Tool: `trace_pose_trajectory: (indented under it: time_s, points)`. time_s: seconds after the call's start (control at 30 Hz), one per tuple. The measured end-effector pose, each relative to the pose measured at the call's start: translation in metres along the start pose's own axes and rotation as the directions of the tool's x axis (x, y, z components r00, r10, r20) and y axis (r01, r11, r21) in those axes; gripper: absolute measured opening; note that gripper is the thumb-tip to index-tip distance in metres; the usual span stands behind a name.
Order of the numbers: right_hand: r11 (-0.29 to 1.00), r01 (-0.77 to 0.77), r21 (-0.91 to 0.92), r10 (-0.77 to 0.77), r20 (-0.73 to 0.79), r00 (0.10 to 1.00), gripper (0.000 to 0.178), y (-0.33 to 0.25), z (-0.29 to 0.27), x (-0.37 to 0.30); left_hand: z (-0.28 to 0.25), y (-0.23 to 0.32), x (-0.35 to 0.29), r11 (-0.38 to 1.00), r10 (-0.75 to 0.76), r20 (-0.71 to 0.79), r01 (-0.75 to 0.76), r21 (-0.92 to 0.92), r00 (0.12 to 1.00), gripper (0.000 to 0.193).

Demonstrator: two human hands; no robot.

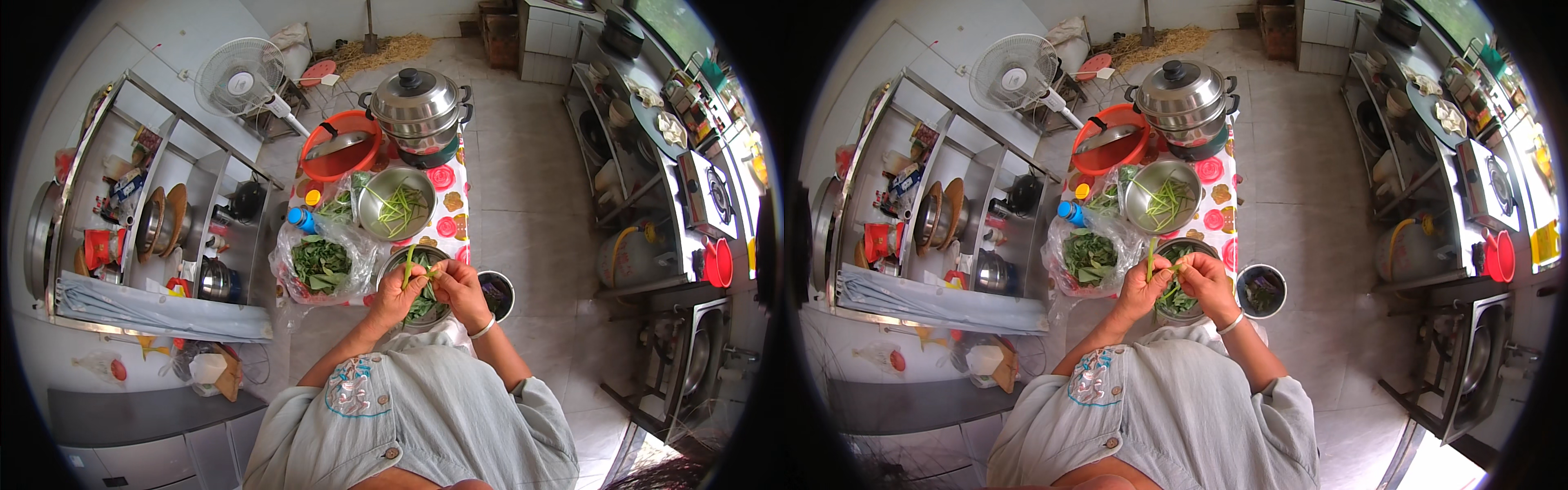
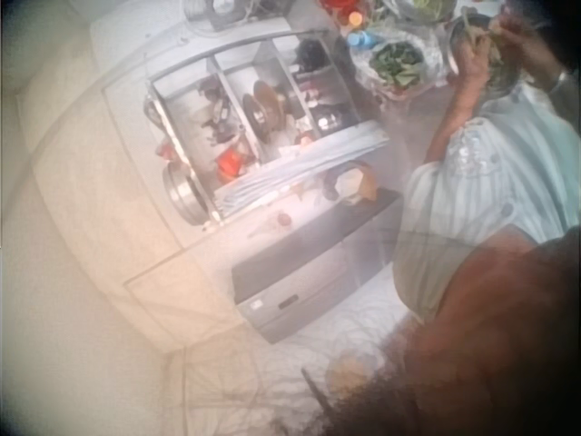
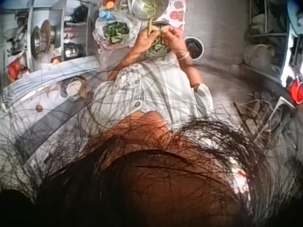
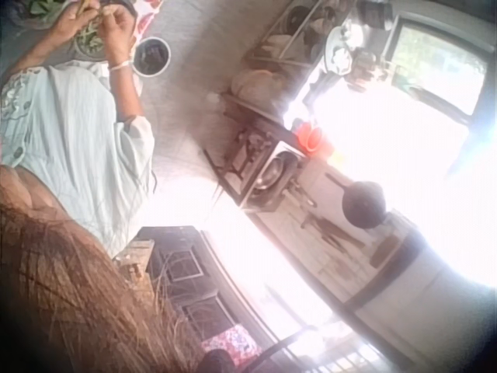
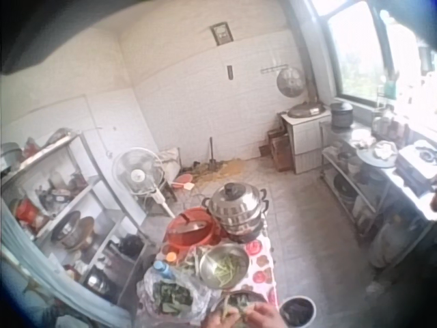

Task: The person stands at a kitchen table and snaps the ends off long green vegetables, placing the trimmed pieces into a metal bowl. The person handles the vegetables one by one, separating the stems from the leaves and discarding the unwanted parts.

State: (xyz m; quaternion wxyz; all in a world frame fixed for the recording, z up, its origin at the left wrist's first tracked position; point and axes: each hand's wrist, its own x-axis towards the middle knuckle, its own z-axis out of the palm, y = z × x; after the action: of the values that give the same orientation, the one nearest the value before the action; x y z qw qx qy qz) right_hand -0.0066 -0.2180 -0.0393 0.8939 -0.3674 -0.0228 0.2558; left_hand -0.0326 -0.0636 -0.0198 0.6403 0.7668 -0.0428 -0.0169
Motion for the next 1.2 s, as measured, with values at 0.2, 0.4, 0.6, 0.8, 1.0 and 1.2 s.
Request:
trace_pose_trajectory:
  time_s: [0.2,0.4,0.6,0.8,1.0,1.2]
  points:
    - [0.984,0.048,-0.173,-0.062,-0.079,0.995,0.012,0.006,0.003,0.004,0.004,-0.006,0.007,0.998,-0.021,-0.180,0.009,-0.068,0.983,0.014]
    - [0.981,0.028,-0.192,-0.051,-0.116,0.992,0.012,0.004,-0.005,0.002,0.003,-0.011,0.015,0.951,-0.148,-0.286,0.058,-0.303,0.947,0.014]
    - [0.982,0.186,0.027,-0.178,-0.182,0.967,0.008,-0.006,-0.035,-0.007,-0.019,-0.003,0.024,0.906,-0.179,-0.264,0.054,-0.419,0.948,0.015]
    - [0.870,0.371,0.325,-0.314,-0.215,0.925,0.010,-0.024,-0.083,-0.021,-0.041,-0.004,0.033,0.863,-0.224,-0.371,0.006,-0.506,0.901,0.014]
    - [0.734,0.530,0.424,-0.466,-0.252,0.848,0.010,-0.046,-0.101,-0.028,-0.057,-0.005,0.038,0.857,-0.243,-0.375,0.017,-0.514,0.894,0.013]
    - [0.924,0.379,0.056,-0.353,-0.263,0.898,0.017,-0.041,-0.053,-0.001,-0.034,0.001,0.035,0.927,-0.262,-0.110,0.218,-0.306,0.959,0.015]
